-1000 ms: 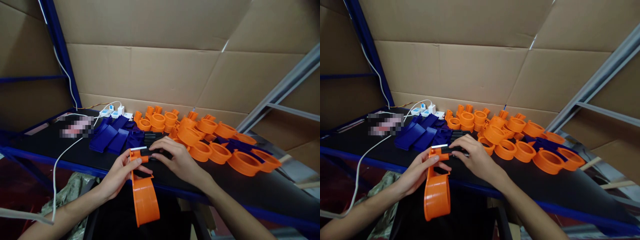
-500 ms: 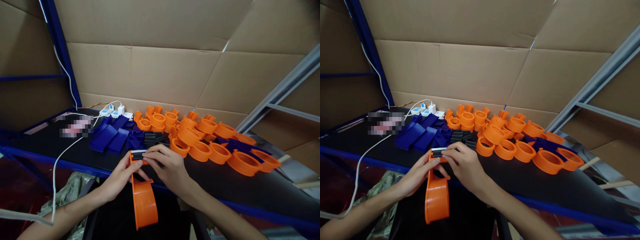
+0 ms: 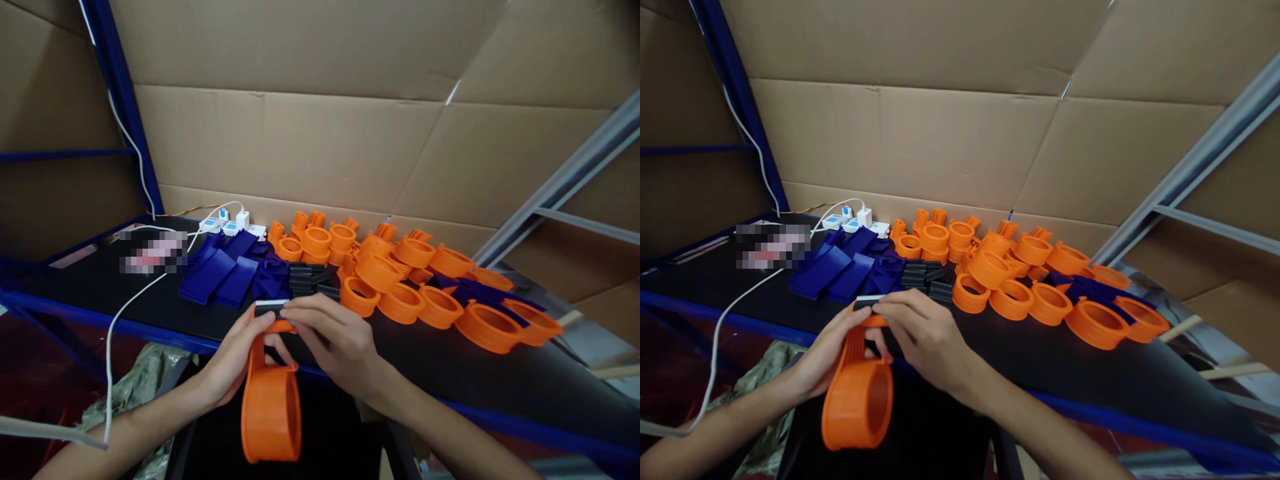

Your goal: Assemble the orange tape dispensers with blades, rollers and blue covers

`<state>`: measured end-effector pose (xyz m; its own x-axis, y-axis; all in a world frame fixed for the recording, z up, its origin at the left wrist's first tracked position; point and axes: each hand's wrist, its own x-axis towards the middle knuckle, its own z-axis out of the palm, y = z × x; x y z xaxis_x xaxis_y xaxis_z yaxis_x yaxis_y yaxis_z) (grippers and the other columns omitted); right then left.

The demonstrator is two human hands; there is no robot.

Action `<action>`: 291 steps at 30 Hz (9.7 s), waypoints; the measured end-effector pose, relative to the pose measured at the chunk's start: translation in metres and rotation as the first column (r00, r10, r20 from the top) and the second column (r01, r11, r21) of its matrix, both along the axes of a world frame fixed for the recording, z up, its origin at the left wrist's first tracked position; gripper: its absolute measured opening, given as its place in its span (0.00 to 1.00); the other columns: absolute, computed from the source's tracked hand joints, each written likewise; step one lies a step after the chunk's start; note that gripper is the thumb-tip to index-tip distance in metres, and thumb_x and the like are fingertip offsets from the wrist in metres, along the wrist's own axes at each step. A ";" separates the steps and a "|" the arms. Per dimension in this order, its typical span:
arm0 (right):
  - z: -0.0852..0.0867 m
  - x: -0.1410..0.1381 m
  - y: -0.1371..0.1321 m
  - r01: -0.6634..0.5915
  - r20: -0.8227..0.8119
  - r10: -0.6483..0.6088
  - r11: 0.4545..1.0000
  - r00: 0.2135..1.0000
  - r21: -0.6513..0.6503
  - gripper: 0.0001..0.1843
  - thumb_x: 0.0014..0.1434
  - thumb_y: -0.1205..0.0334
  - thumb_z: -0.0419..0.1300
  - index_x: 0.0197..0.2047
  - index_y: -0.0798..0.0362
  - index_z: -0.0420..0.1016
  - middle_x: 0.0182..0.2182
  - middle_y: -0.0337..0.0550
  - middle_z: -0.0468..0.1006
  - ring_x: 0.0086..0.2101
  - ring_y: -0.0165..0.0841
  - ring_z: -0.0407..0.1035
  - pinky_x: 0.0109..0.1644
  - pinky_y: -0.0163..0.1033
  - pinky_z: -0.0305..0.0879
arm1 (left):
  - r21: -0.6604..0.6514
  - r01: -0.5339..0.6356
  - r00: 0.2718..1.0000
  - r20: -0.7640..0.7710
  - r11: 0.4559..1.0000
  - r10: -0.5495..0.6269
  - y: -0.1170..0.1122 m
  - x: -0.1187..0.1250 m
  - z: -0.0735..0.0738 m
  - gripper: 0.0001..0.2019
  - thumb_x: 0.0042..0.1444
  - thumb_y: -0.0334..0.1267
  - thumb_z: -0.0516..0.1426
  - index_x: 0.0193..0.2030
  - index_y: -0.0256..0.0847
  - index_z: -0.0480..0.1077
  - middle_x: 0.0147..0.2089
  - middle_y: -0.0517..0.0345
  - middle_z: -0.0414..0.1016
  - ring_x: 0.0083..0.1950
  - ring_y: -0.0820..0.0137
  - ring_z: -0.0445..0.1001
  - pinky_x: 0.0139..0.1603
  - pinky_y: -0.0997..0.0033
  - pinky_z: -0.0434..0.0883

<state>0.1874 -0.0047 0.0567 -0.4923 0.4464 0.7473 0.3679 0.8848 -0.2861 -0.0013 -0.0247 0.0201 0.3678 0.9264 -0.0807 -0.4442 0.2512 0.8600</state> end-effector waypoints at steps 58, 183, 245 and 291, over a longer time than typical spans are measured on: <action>0.006 0.001 0.037 -0.316 -0.259 0.186 0.654 0.948 -0.687 0.24 0.56 0.60 0.70 0.56 0.49 0.77 0.48 0.45 0.80 0.45 0.33 0.75 0.51 0.40 0.72 | -0.141 0.159 0.930 0.355 0.977 -0.100 0.013 -0.017 0.000 0.23 0.66 0.54 0.48 0.48 0.36 0.71 0.33 0.47 0.82 0.27 0.61 0.82 0.29 0.66 0.78; 0.001 -0.127 0.104 -0.191 0.631 0.039 0.966 0.775 0.175 0.06 0.66 0.71 0.56 0.41 0.55 0.74 0.39 0.46 0.77 0.43 0.37 0.66 0.44 0.41 0.63 | 0.126 0.393 0.799 0.443 0.911 -0.406 0.004 -0.026 -0.004 0.30 0.61 0.47 0.52 0.68 0.39 0.64 0.50 0.41 0.75 0.43 0.53 0.77 0.39 0.44 0.78; 0.048 -0.003 0.010 0.110 0.295 0.057 0.849 0.954 -0.517 0.34 0.62 0.42 0.62 0.67 0.47 0.68 0.43 0.45 0.72 0.43 0.37 0.68 0.48 0.43 0.66 | 0.231 -0.304 0.939 0.236 0.924 0.250 0.005 -0.010 -0.006 0.18 0.54 0.35 0.67 0.52 0.44 0.74 0.51 0.54 0.77 0.53 0.62 0.75 0.55 0.64 0.73; 0.012 0.082 -0.058 0.379 0.087 -0.371 0.920 0.924 -0.103 0.21 0.64 0.62 0.62 0.58 0.34 0.76 0.42 0.45 0.79 0.40 0.40 0.75 0.42 0.47 0.72 | 0.303 0.042 0.986 0.139 0.952 -0.087 -0.007 0.001 -0.007 0.26 0.54 0.37 0.68 0.58 0.48 0.67 0.65 0.45 0.69 0.64 0.52 0.70 0.62 0.51 0.69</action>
<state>0.2696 -0.0625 0.0691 -0.3172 0.6893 0.6513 0.6876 0.6402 -0.3426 0.0000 -0.0316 0.0131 0.4143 0.8736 0.2553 -0.5641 0.0263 0.8253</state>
